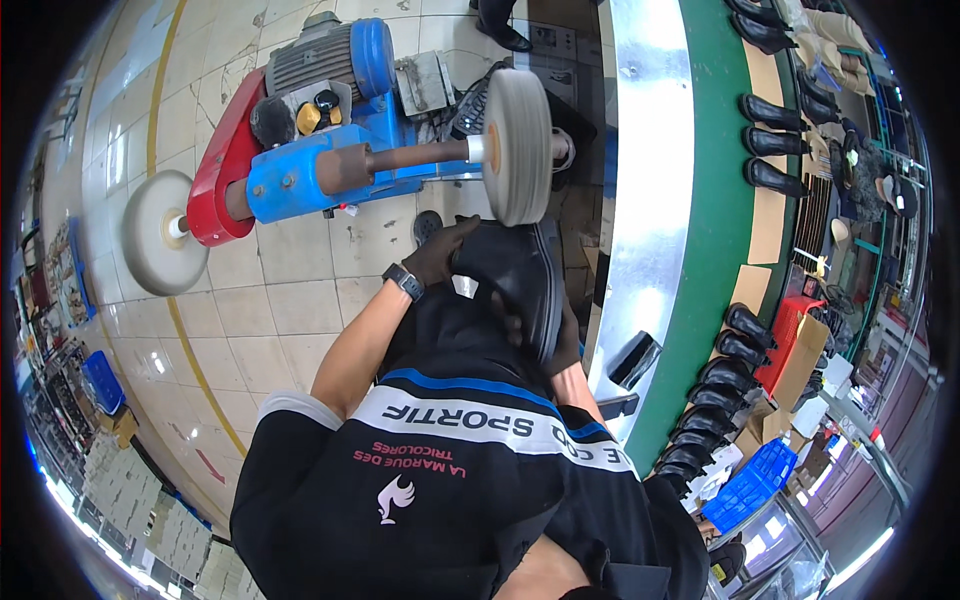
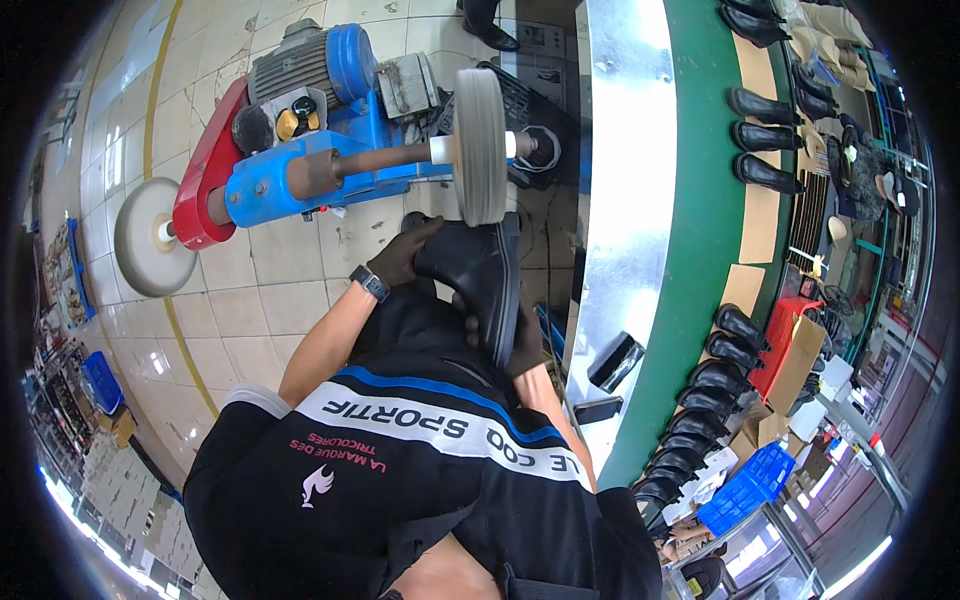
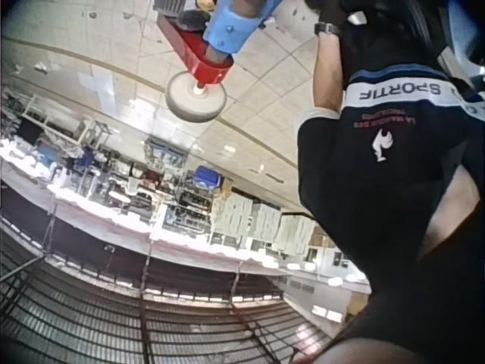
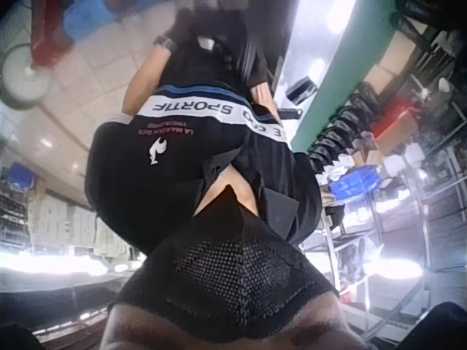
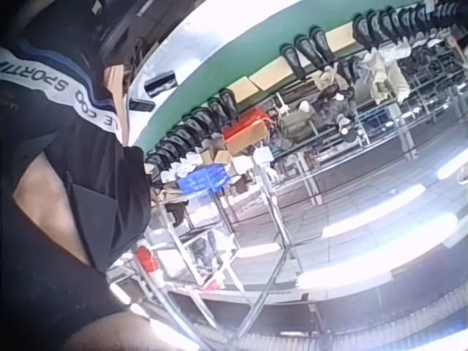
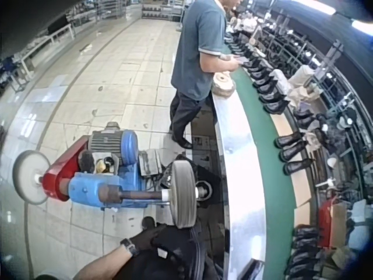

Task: The person uses a rotating buffing machine to polish the soles and sides of black leather boots. They handle the boots one at a time, pressing them against the spinning wheel, then placing them on a nearby table. The process is repeated for multiple boots in a workshop setting.

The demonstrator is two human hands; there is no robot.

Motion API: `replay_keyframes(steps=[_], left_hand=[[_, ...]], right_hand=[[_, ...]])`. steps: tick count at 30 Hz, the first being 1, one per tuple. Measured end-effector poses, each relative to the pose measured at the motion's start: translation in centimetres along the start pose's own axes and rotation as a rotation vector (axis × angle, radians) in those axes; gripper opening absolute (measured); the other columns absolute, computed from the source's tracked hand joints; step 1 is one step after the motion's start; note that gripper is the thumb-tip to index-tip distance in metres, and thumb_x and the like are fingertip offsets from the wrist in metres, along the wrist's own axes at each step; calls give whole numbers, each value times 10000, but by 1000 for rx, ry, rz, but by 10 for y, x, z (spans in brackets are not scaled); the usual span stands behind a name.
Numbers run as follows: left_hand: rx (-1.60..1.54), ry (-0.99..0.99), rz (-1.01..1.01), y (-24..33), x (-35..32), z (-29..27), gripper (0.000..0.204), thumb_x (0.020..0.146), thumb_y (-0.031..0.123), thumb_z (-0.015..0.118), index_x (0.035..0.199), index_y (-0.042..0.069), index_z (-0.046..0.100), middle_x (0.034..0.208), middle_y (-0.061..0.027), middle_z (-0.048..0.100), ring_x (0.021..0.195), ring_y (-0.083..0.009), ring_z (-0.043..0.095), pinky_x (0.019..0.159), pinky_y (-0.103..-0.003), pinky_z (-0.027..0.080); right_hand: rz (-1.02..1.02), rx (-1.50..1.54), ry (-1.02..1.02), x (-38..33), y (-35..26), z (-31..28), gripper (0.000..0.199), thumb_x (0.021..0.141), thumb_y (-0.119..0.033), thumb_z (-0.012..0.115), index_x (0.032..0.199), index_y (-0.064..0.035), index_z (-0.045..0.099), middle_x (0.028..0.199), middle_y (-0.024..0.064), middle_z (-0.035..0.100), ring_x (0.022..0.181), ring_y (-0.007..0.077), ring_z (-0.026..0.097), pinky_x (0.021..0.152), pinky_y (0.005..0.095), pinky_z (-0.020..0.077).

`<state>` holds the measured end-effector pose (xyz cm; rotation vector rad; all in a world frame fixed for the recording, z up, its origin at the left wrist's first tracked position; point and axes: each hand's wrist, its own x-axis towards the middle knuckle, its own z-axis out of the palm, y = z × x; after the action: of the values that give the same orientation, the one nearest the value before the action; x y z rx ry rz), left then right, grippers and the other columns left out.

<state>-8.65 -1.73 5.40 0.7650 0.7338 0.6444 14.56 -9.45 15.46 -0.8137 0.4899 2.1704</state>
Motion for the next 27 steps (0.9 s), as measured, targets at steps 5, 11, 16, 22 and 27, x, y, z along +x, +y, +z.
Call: replay_keyframes(steps=[5, 11, 16, 22, 27], left_hand=[[-66, 101, -236, -30, 41, -48, 430, 895, 23, 579, 1317, 17, 498, 1246, -101, 608, 1146, -167, 577, 1016, -307, 445], [-236, 80, -461, -55, 81, -81, 278, 943, 20, 473, 1195, 9, 591, 1117, -49, 666, 986, -122, 646, 888, -263, 515], [997, -168, 61, -77, 92, -115, 419, 716, 70, 675, 1132, 40, 629, 1074, -132, 685, 1017, -273, 656, 886, -358, 515], [1319, -321, -152, -86, 88, -147, 409, 605, 248, 765, 968, 79, 684, 991, -188, 676, 965, -372, 636, 849, -433, 502], [1378, -550, -346, -26, 94, -94, 393, 715, 212, 662, 1084, 76, 669, 1016, -201, 675, 993, -357, 641, 869, -420, 493]], right_hand=[[-6, 315, 12, 55, -10, 1, 589, 916, -435, 530, 1373, -76, 432, 1281, 262, 489, 1004, 337, 553, 738, 383, 525], [-4, 489, 122, 113, -26, -20, 467, 906, -446, 558, 1186, -72, 554, 1187, 192, 549, 1059, 360, 541, 753, 418, 520], [-12, 593, 168, 152, -40, -52, 387, 931, -415, 502, 1024, -51, 597, 951, 163, 611, 892, 324, 587, 747, 452, 505], [33, 846, 280, 209, -35, -87, 391, 956, -320, 441, 1186, -32, 573, 1183, 151, 581, 1113, 319, 539, 942, 471, 444], [-86, 175, 165, 231, -32, -121, 443, 937, -406, 465, 1231, -82, 538, 1166, 215, 589, 1090, 370, 561, 922, 475, 448]])
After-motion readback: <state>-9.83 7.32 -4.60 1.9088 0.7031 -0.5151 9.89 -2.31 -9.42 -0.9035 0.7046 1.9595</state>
